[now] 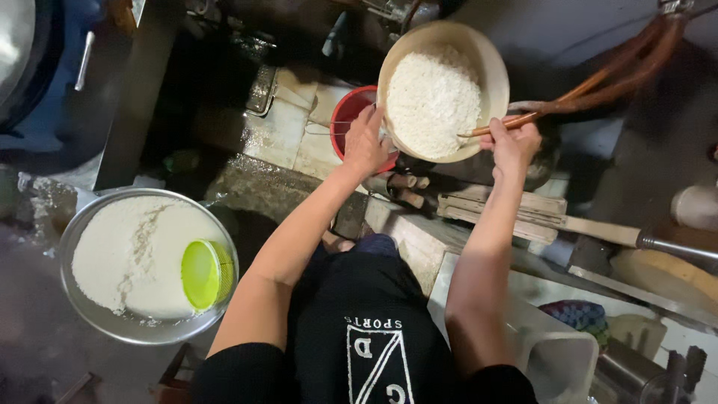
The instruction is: The person transfers grains from a large metal basin into a smaller green bowl by hand, and then pours the grains into a larger white container.
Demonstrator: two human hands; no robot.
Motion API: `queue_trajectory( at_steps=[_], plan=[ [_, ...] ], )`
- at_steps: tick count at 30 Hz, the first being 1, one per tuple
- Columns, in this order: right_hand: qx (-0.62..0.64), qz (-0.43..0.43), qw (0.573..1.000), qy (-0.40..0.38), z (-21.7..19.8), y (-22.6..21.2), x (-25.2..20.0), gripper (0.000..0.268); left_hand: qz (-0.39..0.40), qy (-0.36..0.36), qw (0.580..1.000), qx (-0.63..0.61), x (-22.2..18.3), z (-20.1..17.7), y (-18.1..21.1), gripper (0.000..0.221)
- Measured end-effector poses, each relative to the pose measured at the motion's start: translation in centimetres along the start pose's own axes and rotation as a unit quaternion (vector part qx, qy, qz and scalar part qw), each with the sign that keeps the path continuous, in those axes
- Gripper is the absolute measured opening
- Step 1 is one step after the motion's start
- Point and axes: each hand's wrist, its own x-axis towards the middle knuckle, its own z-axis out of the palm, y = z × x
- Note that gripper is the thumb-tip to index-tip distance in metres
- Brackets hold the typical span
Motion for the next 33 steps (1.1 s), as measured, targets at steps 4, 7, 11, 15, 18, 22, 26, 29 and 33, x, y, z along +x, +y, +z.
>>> queue_trajectory(
  at_steps=[4,7,11,15,18,22,26,29,33],
  plan=[
    [0.024,-0.010,1.000,-0.002,-0.3,0.2,0.3,0.025,0.086,0.049,0.995,0.023,0.5,-0.8,0.4,0.056],
    [0.045,-0.014,0.999,0.022,0.2,-0.3,0.1,0.019,0.117,0.036,0.990,0.070,0.4,-1.5,0.6,0.053],
    [0.077,-0.018,0.996,0.036,1.7,-0.8,0.2,0.022,0.080,-0.017,0.987,0.138,1.0,-0.8,1.3,0.054],
    [0.073,-0.037,0.996,0.032,1.2,-0.7,0.2,0.023,0.088,0.018,0.991,0.100,1.5,-0.6,1.9,0.044],
    [0.049,-0.050,0.997,0.043,1.0,-0.5,0.4,0.022,0.055,0.051,0.995,-0.071,2.8,-0.4,3.3,0.042],
    [0.070,-0.080,0.991,0.080,1.3,0.1,1.0,0.024,-0.084,0.055,0.968,-0.230,6.4,1.5,6.3,0.056],
    [0.064,-0.076,0.992,0.084,0.5,0.2,0.9,0.023,-0.098,0.082,0.961,-0.246,6.6,1.0,6.8,0.049],
    [0.064,-0.069,0.994,0.063,0.1,0.1,0.6,0.024,-0.135,0.012,0.961,-0.243,7.3,1.1,7.0,0.041],
    [0.068,-0.057,0.994,0.062,-0.8,0.4,1.0,0.026,-0.078,-0.073,0.979,-0.174,7.6,0.9,7.1,0.056]
  ],
)
